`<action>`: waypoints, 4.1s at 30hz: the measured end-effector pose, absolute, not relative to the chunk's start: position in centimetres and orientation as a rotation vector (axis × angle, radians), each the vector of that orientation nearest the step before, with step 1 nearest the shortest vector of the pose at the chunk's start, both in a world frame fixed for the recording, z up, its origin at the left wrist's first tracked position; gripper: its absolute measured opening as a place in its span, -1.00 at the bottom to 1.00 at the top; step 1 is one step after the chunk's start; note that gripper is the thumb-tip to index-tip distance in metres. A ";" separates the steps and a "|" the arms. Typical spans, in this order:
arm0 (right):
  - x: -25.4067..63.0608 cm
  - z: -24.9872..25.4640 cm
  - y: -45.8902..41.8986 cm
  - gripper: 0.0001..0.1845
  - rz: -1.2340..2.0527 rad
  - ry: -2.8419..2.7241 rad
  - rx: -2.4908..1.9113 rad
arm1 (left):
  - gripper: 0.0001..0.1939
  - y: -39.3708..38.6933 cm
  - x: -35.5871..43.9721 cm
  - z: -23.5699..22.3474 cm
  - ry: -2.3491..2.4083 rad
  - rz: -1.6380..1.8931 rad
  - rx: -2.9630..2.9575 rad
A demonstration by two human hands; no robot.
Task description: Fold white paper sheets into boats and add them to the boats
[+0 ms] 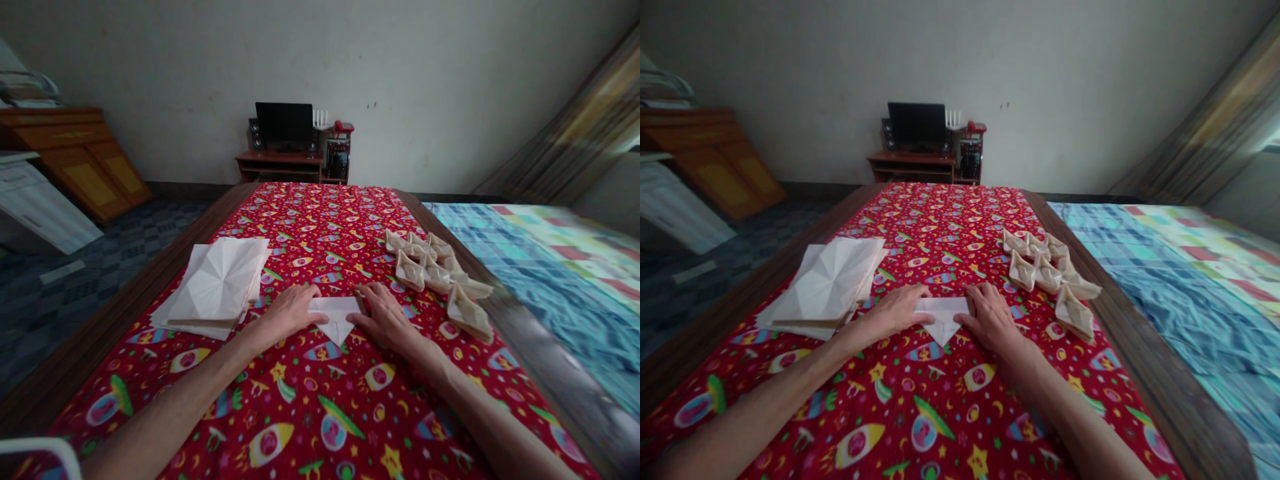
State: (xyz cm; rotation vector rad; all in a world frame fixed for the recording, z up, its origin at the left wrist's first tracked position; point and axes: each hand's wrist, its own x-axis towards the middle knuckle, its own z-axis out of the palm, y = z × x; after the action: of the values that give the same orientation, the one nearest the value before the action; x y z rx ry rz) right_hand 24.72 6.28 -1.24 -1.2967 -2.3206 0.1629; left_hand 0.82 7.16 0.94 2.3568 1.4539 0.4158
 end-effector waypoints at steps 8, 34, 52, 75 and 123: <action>24.4 0.2 6.4 -0.70 0.359 -2.345 -1.227 | -0.87 7.5 0.9 0.4 1.378 0.533 2.281; 25.1 -0.2 2.5 -0.79 -0.057 -2.669 -1.033 | -0.88 3.0 -0.8 -0.6 1.262 0.755 2.731; 24.2 -0.8 3.9 -0.69 0.081 -2.359 -1.392 | -0.76 4.9 -0.9 -1.1 1.569 0.728 2.449; 23.6 -0.2 4.4 -0.74 0.029 -2.396 -1.570 | -0.61 4.6 -0.4 -0.5 1.576 0.753 2.727; 24.4 -1.3 -1.0 -0.38 -0.126 -2.613 -1.253 | -0.55 0.8 -0.3 0.1 1.288 0.299 2.828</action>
State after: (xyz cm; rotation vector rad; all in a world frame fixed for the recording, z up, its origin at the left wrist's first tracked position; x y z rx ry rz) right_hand 24.42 -1.04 -1.34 -1.2534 -2.6128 -0.1262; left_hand -0.27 0.81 0.08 2.8283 1.2879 0.2993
